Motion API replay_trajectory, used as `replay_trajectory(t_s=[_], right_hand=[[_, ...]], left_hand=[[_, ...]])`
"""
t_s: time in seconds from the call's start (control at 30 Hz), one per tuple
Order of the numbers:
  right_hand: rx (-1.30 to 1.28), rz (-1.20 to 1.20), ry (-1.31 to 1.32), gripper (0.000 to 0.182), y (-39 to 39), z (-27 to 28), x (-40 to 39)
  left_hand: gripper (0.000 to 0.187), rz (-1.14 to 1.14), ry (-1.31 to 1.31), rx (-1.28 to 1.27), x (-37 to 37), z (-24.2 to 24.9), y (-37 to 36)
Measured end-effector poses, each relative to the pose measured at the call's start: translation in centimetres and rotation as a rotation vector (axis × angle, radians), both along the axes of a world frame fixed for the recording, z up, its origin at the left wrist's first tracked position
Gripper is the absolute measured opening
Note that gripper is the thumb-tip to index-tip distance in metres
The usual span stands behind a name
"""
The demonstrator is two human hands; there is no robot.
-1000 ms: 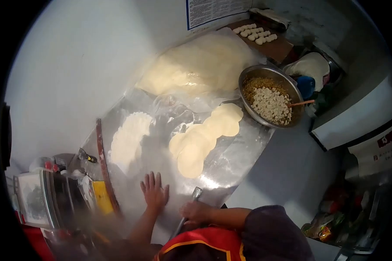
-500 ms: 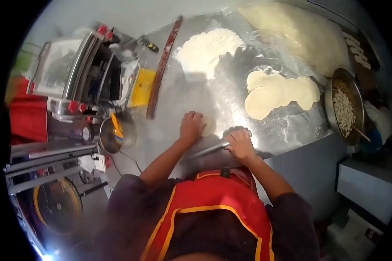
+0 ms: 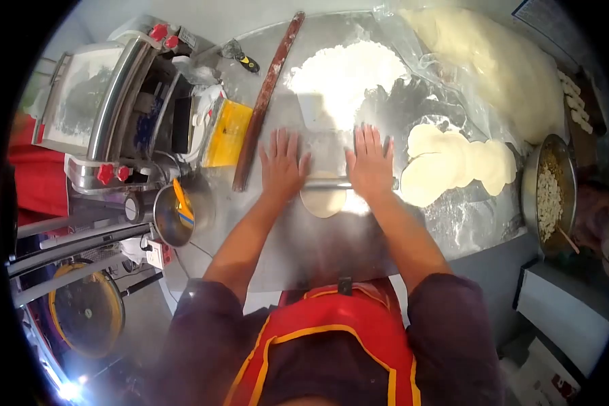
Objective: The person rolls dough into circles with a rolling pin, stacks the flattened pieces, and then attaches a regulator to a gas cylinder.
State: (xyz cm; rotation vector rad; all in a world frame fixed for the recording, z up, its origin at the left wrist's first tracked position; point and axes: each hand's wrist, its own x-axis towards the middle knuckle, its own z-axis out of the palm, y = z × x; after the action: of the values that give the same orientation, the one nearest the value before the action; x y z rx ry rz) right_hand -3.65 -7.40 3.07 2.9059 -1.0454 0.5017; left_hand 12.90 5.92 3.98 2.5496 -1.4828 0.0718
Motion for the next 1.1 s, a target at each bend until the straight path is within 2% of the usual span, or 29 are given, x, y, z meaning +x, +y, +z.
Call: replay_trajectory(t_s=[0.13, 0.2, 0.27, 0.37, 0.5, 0.63, 0.73, 0.83, 0.93, 1.03, 1.1], right_hand=[[-0.078, -0.058, -0.098, 0.055, -3.7, -0.5, 3.2], [0.0, 0.032, -0.054, 0.057, -2.6, -0.1, 2.2], [0.111, 0.061, 0.011, 0.061, 0.9, 0.0, -0.7], [0.313, 0.139, 0.074, 0.066, 7.2, 0.5, -6.4], [0.398, 0.163, -0.11, 0.058, 11.2, 0.1, -10.1], [0.392, 0.188, -0.146, 0.045, 9.4, 0.3, -8.6], [0.45, 0.218, -0.148, 0.044, 9.4, 0.9, -10.0], [0.546, 0.171, -0.031, 0.044, 10.5, 1.5, -13.7], [0.423, 0.225, -0.158, 0.041, 11.3, 1.1, -16.3], [0.44, 0.28, -0.207, 0.042, 10.9, 1.1, -17.0], [0.483, 0.278, -0.163, 0.041, 10.6, 1.0, -17.0]], left_hand=[[0.063, 0.01, -0.147, -0.107, 3.5, -1.3, -3.8], [0.064, -0.001, -0.111, -0.13, 3.1, -1.7, -3.3], [0.066, -0.047, 0.013, -0.134, 0.3, -1.0, 0.6], [0.069, -0.079, 0.158, -0.004, -4.9, -0.5, 7.7], [0.064, -0.149, 0.22, -0.174, -7.9, -1.7, 11.7], [0.055, -0.09, 0.378, -0.197, -5.1, -1.5, 4.4], [0.047, 0.037, 0.603, 0.198, -3.8, 0.4, 0.6], [0.036, -0.249, 0.613, 0.211, -1.8, 0.3, 0.0], [0.032, -0.317, 0.891, 0.112, -1.4, 2.3, -2.4], [0.032, -0.11, 0.823, -0.187, -1.9, 2.5, -6.7], [0.037, 0.005, 0.642, -0.197, -1.1, -0.3, -9.4]])
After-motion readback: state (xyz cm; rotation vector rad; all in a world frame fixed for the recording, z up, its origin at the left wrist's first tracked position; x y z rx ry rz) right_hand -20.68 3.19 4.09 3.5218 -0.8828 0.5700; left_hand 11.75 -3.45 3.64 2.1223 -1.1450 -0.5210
